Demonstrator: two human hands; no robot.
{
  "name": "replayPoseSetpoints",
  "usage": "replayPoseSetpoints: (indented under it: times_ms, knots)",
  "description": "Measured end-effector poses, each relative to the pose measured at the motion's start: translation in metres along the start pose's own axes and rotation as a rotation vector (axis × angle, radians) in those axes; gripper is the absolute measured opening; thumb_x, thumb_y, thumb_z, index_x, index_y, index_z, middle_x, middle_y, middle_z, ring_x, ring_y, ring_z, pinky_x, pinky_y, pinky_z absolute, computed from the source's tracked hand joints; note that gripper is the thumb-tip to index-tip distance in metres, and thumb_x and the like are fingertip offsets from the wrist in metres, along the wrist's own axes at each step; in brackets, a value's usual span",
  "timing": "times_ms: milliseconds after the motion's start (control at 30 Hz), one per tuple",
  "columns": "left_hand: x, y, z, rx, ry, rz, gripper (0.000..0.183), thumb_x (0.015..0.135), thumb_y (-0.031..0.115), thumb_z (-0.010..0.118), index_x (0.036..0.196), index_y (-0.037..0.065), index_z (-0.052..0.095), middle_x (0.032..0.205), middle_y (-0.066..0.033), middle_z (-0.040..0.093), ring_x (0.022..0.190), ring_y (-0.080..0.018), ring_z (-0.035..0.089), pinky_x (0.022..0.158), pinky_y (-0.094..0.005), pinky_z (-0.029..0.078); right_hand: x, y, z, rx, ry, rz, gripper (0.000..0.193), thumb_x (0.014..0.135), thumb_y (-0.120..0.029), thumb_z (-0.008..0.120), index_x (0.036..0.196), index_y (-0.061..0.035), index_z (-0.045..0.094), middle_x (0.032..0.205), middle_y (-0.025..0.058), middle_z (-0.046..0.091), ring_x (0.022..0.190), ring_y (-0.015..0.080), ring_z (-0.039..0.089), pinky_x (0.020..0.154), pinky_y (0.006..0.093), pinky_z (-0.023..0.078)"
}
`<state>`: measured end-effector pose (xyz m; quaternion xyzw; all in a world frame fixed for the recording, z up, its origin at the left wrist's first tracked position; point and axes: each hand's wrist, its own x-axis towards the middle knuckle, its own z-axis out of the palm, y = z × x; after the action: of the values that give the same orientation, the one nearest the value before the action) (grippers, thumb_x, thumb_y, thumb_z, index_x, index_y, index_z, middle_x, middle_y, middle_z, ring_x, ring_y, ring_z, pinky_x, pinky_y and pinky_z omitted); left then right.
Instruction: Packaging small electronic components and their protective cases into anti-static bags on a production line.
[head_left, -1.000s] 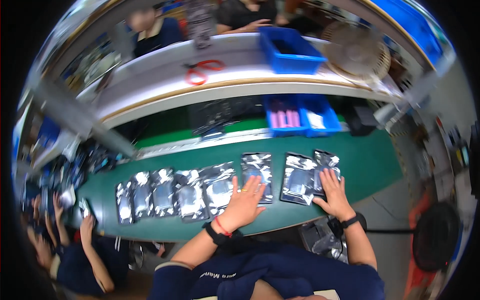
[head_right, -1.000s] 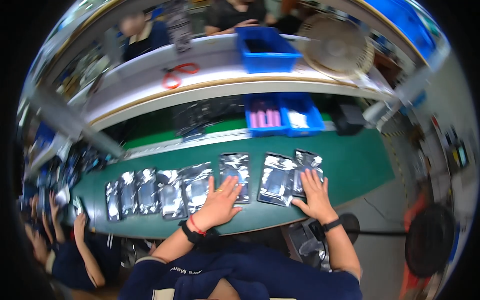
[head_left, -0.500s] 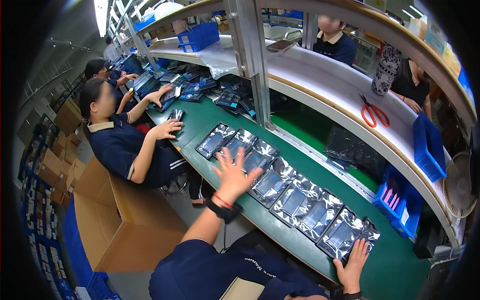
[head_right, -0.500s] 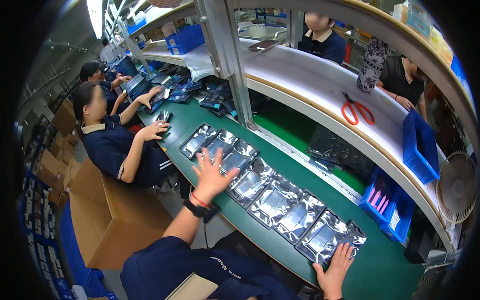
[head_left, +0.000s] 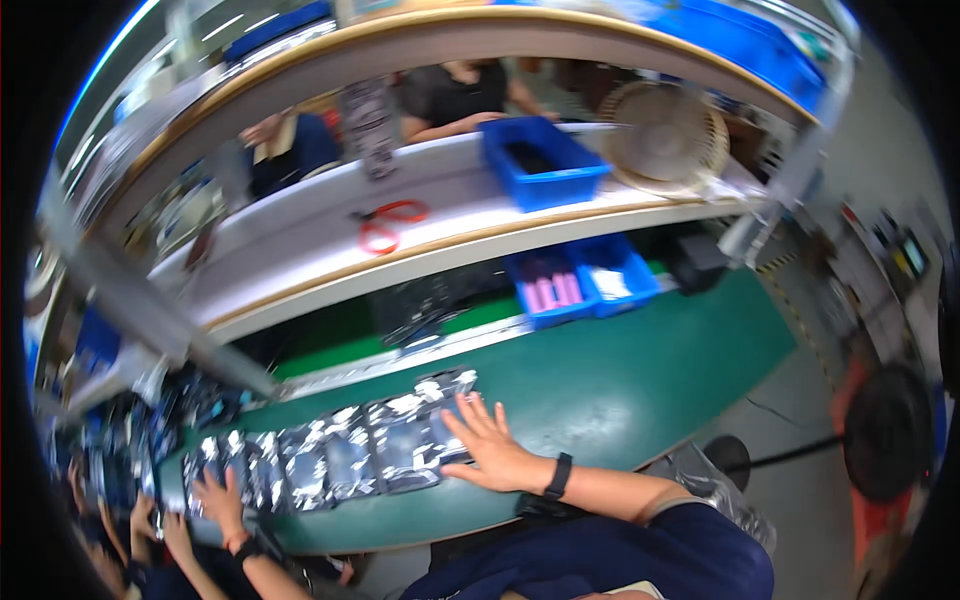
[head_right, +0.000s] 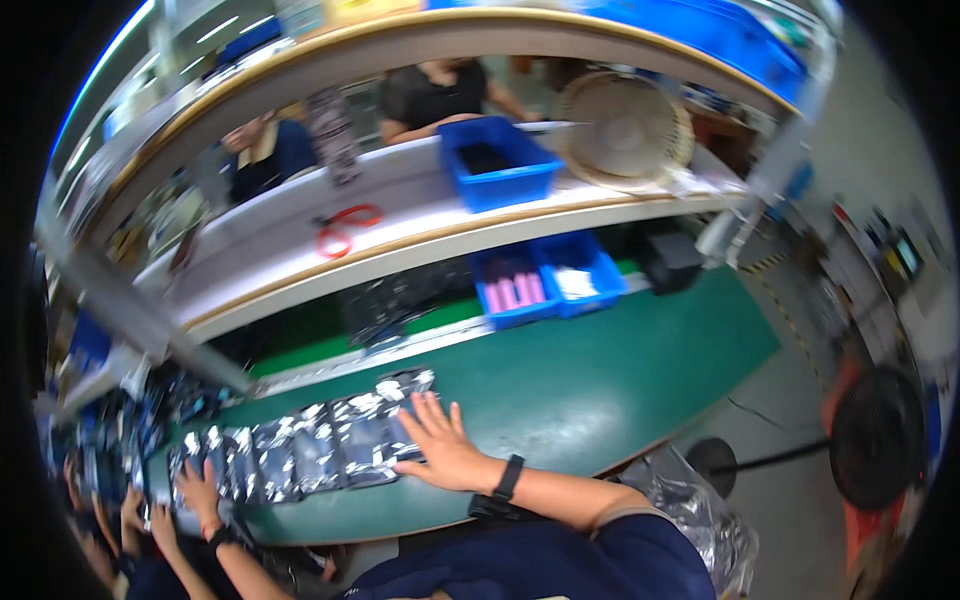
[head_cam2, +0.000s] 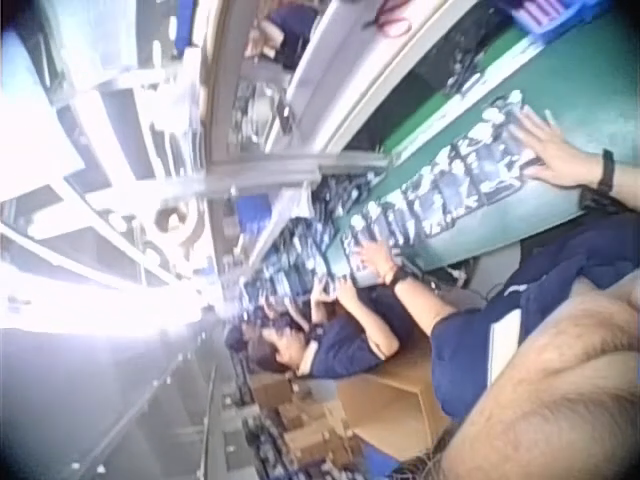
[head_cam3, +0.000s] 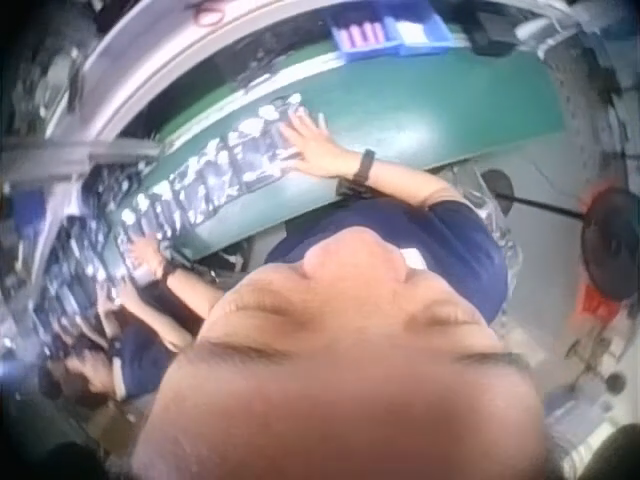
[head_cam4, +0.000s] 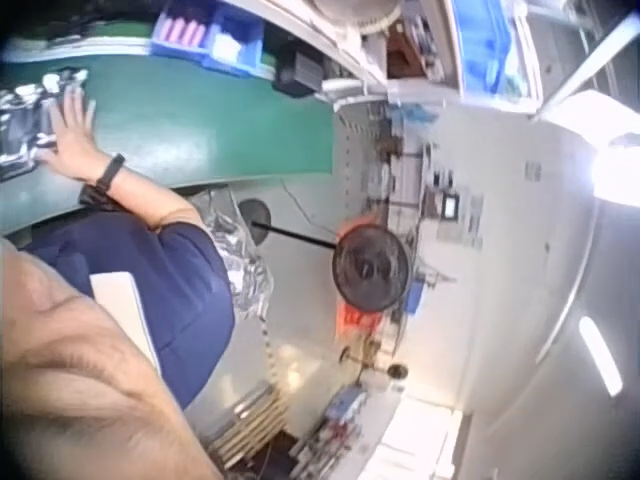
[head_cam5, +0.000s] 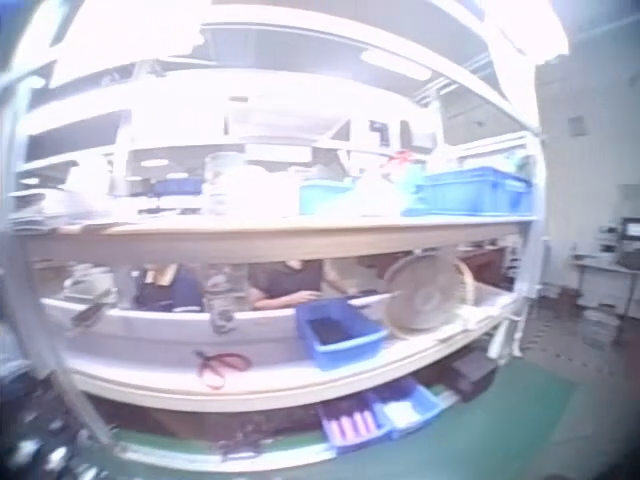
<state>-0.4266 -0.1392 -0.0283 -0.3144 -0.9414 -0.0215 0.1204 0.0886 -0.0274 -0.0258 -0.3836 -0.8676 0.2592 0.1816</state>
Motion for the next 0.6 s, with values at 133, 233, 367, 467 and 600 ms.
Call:
replayPoseSetpoints:
  times_ms: [133, 233, 367, 467, 600]
  knots:
    - [-0.011, 0.042, -0.049, -0.092, -0.07, 0.337, 0.058, 0.087, 0.045, 0.055, 0.133, 0.01, 0.046, 0.146, -0.0237, 0.026, 0.134, -0.0442, 0.022, 0.103, -0.0597, 0.022, 0.005, 0.036, -0.07, -0.316, 0.5, 0.14, 0.078, 0.083, -0.041, 0.06, 0.143, -0.0058, 0.025, 0.147, 0.0298, 0.014, 0.137, 0.0475, 0.007, 0.106, 0.0628, 0.004]
    - [-0.045, 0.081, -0.094, -0.338, -0.167, 0.635, 0.058, 0.08, 0.029, 0.067, 0.13, 0.006, 0.048, 0.144, -0.0238, 0.031, 0.134, -0.0401, 0.025, 0.106, -0.0486, 0.025, -0.023, 0.144, -0.172, -0.563, 0.909, 0.343, 0.068, 0.08, -0.033, 0.064, 0.131, 0.0018, 0.038, 0.14, 0.0318, 0.027, 0.135, 0.0459, 0.017, 0.105, 0.0584, 0.016]
    - [-0.099, 0.156, -0.177, -0.633, -0.351, 0.973, 0.056, 0.073, 0.022, 0.074, 0.122, 0.002, 0.055, 0.131, -0.0244, 0.047, 0.121, -0.0396, 0.045, 0.098, -0.0404, 0.038, -0.062, 0.277, -0.282, -0.7, 1.059, 0.793, 0.061, 0.081, -0.039, 0.063, 0.132, -0.0103, 0.045, 0.143, 0.0287, 0.026, 0.131, 0.0456, 0.026, 0.101, 0.0517, 0.031]
    - [-0.145, 0.246, -0.218, -0.708, -0.415, 1.412, 0.054, 0.073, 0.027, 0.074, 0.118, 0.002, 0.057, 0.122, -0.0228, 0.055, 0.114, -0.0381, 0.051, 0.095, -0.0412, 0.042, -0.099, 0.334, -0.305, -0.53, 0.898, 0.947, 0.054, 0.082, -0.048, 0.059, 0.133, -0.0342, 0.046, 0.145, 0.0181, 0.031, 0.131, 0.0432, 0.028, 0.103, 0.0515, 0.031]
    - [-0.215, 0.364, -0.226, -0.909, -0.785, 1.861, 0.046, 0.081, 0.031, 0.069, 0.115, 0.002, 0.058, 0.119, -0.0205, 0.057, 0.11, -0.0351, 0.055, 0.092, -0.0397, 0.045, -0.101, 0.317, -0.297, -0.407, 0.833, 0.992, 0.044, 0.081, -0.049, 0.06, 0.121, -0.0298, 0.06, 0.138, 0.0156, 0.041, 0.127, 0.0401, 0.035, 0.101, 0.0487, 0.034]
